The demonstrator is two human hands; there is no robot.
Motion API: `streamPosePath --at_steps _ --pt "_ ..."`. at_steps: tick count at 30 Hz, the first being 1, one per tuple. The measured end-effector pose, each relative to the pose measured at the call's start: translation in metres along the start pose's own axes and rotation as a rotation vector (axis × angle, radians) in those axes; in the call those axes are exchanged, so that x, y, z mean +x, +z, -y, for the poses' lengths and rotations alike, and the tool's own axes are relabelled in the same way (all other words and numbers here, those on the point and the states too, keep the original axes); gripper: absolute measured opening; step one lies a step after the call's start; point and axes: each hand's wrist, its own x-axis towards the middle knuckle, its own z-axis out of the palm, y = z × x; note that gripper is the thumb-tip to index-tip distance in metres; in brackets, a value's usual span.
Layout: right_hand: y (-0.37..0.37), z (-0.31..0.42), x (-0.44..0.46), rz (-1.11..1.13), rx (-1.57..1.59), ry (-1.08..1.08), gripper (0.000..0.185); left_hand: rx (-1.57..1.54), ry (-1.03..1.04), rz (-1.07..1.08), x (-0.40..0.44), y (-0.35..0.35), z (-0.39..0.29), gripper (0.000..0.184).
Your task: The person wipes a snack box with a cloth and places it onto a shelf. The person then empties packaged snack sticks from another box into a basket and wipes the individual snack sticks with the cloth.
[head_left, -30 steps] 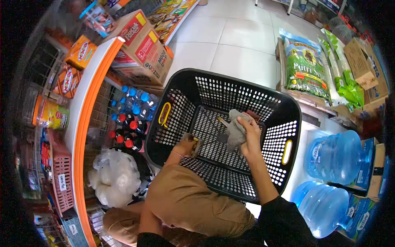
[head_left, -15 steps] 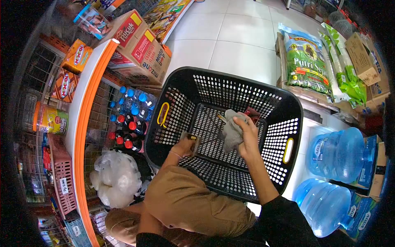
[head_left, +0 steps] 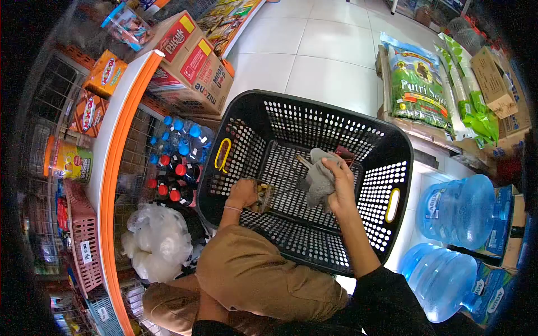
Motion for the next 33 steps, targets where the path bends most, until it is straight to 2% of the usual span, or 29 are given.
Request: streamPosePath --at_steps 2,5,8,11,14,17,20,23,26,29,32,33 --pt "-0.002 -0.002 0.001 0.013 0.010 0.005 0.038 0.090 0.011 -0.056 0.000 0.011 0.001 0.035" --pt "-0.003 -0.001 0.002 0.016 0.010 0.013 0.038 -0.063 0.052 -0.104 -0.007 0.006 -0.006 0.036" --pt "-0.003 -0.001 0.001 0.015 0.012 0.019 0.038 -0.031 0.255 -0.092 -0.010 0.000 -0.008 0.040" --pt "-0.002 0.000 0.000 -0.003 -0.001 0.028 0.038 0.148 0.306 -0.079 0.001 0.023 -0.001 0.044" --pt "-0.005 -0.002 0.003 0.023 0.014 0.026 0.038 0.129 0.399 -0.025 -0.005 0.017 -0.006 0.046" --pt "-0.005 -0.003 0.003 0.030 0.003 0.016 0.038 -0.136 0.457 -0.029 -0.001 0.030 0.000 0.043" --pt "-0.003 -0.002 0.001 0.027 -0.003 0.017 0.037 -0.149 0.468 -0.085 -0.009 0.007 -0.013 0.037" --pt "-0.004 -0.001 0.002 0.026 0.007 0.022 0.036 -0.412 0.356 -0.153 -0.002 0.001 -0.008 0.035" --pt "-0.004 0.000 0.002 0.027 0.007 0.012 0.036 -0.690 0.350 -0.245 0.009 0.012 0.005 0.034" --pt "-0.005 0.000 0.004 0.020 0.010 0.026 0.035 -0.681 0.277 -0.291 -0.012 -0.013 -0.012 0.035" --pt "-0.004 -0.001 0.004 0.021 0.005 0.018 0.035 -0.713 0.286 -0.275 -0.006 -0.004 -0.007 0.034" --pt "-0.004 -0.001 0.003 0.025 -0.002 0.020 0.035 -0.620 0.233 -0.198 -0.004 -0.001 -0.006 0.035"
